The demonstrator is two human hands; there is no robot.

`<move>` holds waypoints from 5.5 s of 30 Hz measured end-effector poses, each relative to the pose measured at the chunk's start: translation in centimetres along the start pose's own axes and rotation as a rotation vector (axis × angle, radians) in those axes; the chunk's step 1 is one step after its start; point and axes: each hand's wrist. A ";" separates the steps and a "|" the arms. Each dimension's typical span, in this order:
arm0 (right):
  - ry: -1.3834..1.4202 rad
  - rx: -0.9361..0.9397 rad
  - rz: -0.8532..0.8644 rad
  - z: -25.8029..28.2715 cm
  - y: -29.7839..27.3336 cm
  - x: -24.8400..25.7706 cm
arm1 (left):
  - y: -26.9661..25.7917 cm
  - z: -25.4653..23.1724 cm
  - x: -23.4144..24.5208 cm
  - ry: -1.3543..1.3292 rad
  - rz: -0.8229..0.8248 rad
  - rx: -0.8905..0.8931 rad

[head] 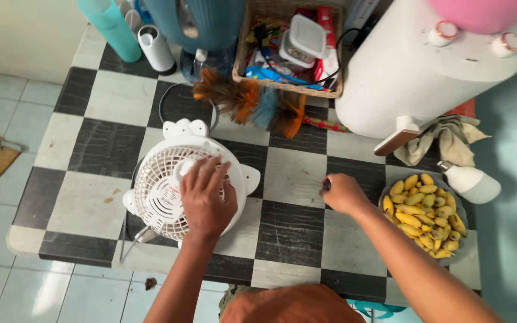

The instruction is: The person uses a screwdriver to remove screws from the back of a small white electric fan. They systematically unscrew fasteners around the fan's rear casing and then flip the fan over to reveal the front.

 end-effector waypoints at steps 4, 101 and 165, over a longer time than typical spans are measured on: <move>-0.018 -0.139 0.140 -0.7 0.5 -2.5 | -1.0 1.4 1.1 0.122 -0.045 0.186; 0.495 0.649 -0.276 17.5 -17.1 13.3 | 1.1 -3.0 -0.3 -2.145 -0.191 1.120; 0.035 0.736 -0.336 23.3 -5.5 7.4 | 3.9 -3.3 -10.1 -2.457 -0.779 1.560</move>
Point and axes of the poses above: each hand's wrist, its own y-axis towards the middle knuckle, its own x-axis out of the back of the hand, z = x × y, and after that the axes turned 7 degrees about z, right-handed
